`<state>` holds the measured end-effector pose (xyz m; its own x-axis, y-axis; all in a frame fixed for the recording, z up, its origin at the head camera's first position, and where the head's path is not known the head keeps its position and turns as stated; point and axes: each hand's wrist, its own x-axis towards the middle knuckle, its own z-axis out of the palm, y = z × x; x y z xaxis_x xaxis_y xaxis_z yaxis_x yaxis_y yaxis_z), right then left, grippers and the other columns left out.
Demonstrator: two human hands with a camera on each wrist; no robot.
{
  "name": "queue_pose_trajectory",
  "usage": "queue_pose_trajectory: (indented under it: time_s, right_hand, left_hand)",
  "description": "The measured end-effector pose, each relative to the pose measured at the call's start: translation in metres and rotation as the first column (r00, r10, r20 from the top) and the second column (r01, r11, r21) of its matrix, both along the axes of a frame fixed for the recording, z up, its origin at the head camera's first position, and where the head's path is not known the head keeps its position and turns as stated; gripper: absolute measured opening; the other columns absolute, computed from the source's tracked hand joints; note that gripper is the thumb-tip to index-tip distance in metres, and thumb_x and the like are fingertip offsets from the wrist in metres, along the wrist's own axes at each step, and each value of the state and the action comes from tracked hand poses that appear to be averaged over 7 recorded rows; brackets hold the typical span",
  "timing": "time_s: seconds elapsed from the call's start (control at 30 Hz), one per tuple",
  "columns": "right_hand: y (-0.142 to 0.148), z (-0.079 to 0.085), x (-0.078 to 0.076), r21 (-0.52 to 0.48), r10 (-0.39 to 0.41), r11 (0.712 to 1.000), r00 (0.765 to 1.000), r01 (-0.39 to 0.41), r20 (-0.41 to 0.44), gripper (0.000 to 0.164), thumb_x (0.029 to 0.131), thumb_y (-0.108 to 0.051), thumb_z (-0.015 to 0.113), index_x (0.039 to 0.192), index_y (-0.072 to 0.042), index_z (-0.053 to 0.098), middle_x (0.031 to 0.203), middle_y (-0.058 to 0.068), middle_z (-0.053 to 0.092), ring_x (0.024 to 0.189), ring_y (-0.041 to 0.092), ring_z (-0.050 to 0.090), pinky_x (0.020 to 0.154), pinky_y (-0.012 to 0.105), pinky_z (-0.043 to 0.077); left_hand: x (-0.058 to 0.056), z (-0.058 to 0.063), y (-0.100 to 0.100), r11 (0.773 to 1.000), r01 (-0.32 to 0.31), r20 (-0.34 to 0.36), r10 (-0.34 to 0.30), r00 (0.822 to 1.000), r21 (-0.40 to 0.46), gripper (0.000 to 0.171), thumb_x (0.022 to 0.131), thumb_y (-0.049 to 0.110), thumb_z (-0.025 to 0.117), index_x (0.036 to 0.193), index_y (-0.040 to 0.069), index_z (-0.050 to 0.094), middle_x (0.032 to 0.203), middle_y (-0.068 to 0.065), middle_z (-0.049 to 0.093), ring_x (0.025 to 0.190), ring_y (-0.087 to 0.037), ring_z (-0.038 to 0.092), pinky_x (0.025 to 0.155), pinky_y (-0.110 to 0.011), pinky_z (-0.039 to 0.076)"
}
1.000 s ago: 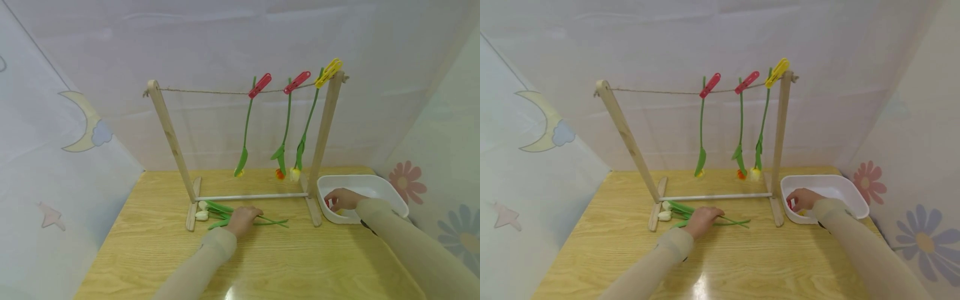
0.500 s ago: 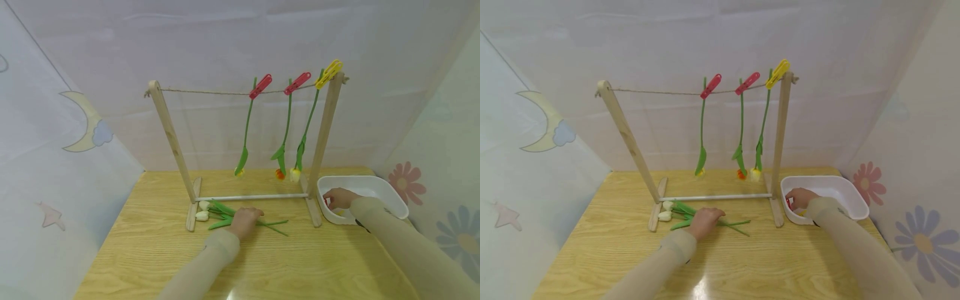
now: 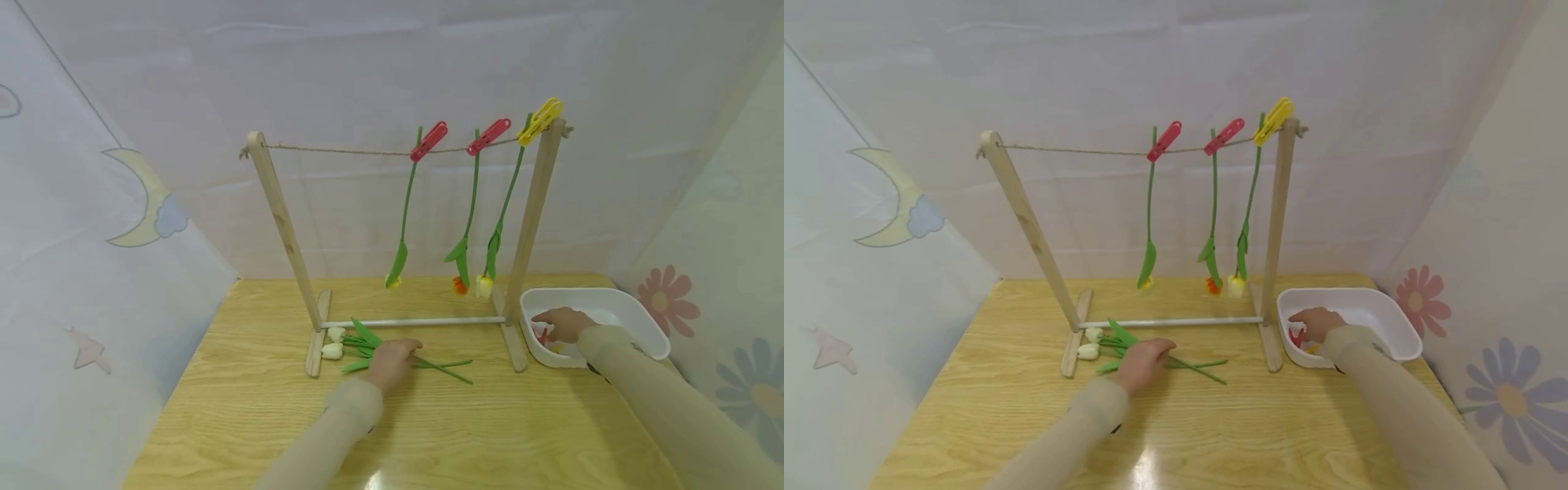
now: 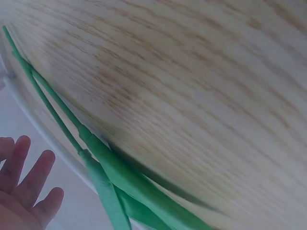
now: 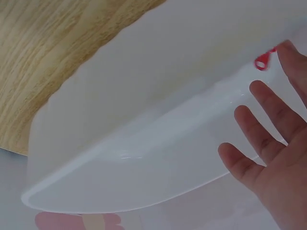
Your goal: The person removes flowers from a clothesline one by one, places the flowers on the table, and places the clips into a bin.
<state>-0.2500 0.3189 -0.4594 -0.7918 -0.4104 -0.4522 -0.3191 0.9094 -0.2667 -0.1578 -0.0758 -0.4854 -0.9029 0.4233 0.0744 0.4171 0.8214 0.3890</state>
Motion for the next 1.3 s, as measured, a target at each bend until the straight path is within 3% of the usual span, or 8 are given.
queue_pose_trajectory:
  time_s: [0.13, 0.27, 0.53, 0.77, 1.0, 1.3]
  right_hand:
    - [0.004, 0.001, 0.003, -0.004, -0.02, 1.0, 1.0, 0.02, -0.016, 0.05, 0.085, -0.009, 0.075, 0.131, 0.002, 0.061, 0.131, 0.033, 0.058, 0.119, 0.055, 0.054, 0.092, 0.065, 0.049]
    - [0.005, 0.01, 0.009, -0.087, -0.029, 0.996, 0.999, 0.027, -0.021, 0.047, 0.085, -0.008, 0.075, 0.128, 0.007, 0.061, 0.124, 0.036, 0.06, 0.115, 0.055, 0.056, 0.092, 0.065, 0.049]
    - [0.005, 0.028, 0.025, -0.222, -0.017, 0.975, 0.995, -0.006, -0.1, 0.042, 0.088, -0.008, 0.074, 0.122, 0.013, 0.061, 0.113, 0.033, 0.065, 0.104, 0.05, 0.061, 0.089, 0.062, 0.051]
    - [0.004, 0.043, 0.037, -0.253, -0.02, 0.967, 0.981, -0.03, -0.194, 0.04, 0.086, -0.007, 0.075, 0.119, 0.013, 0.063, 0.113, 0.033, 0.066, 0.107, 0.052, 0.062, 0.091, 0.063, 0.05]
    - [-0.002, 0.06, 0.049, -0.261, -0.026, 0.964, 0.966, -0.044, -0.258, 0.04, 0.087, -0.006, 0.074, 0.121, 0.012, 0.064, 0.121, 0.031, 0.065, 0.114, 0.053, 0.058, 0.094, 0.065, 0.048]
    - [-0.011, 0.08, 0.065, -0.259, -0.038, 0.964, 0.943, -0.053, -0.332, 0.038, 0.088, -0.008, 0.074, 0.122, 0.008, 0.066, 0.119, 0.029, 0.067, 0.112, 0.052, 0.059, 0.094, 0.065, 0.047]
  left_hand:
    - [0.003, -0.001, -0.011, 0.994, -0.049, 0.02, 0.047, 0.999, 0.1, 0.02, 0.096, 0.002, 0.064, 0.115, 0.005, 0.072, 0.11, -0.009, 0.075, 0.097, -0.023, 0.073, 0.08, -0.032, 0.061]
    - [0.007, 0.0, -0.02, 0.978, -0.085, 0.03, 0.081, 0.996, 0.189, 0.02, 0.097, 0.001, 0.063, 0.115, 0.003, 0.071, 0.11, -0.012, 0.075, 0.098, -0.026, 0.073, 0.082, -0.035, 0.061]
    - [0.014, 0.01, -0.038, 0.949, -0.141, 0.018, 0.142, 0.99, 0.281, 0.022, 0.095, -0.001, 0.065, 0.116, 0.0, 0.071, 0.108, -0.014, 0.075, 0.095, -0.027, 0.073, 0.078, -0.036, 0.062]
    - [0.018, 0.025, -0.049, 0.939, -0.177, -0.011, 0.189, 0.982, 0.294, 0.019, 0.095, 0.001, 0.066, 0.114, -0.001, 0.07, 0.106, -0.015, 0.075, 0.084, -0.024, 0.074, 0.068, -0.028, 0.061]
    - [0.019, 0.042, -0.051, 0.933, -0.214, 0.0, 0.223, 0.975, 0.29, 0.019, 0.097, 0.005, 0.064, 0.115, 0.001, 0.069, 0.109, -0.013, 0.074, 0.097, -0.027, 0.073, 0.08, -0.037, 0.062]
    - [0.023, 0.058, -0.054, 0.92, -0.189, -0.051, 0.219, 0.974, 0.344, 0.021, 0.098, 0.006, 0.063, 0.117, 0.0, 0.068, 0.114, -0.012, 0.073, 0.101, -0.029, 0.071, 0.085, -0.039, 0.061]
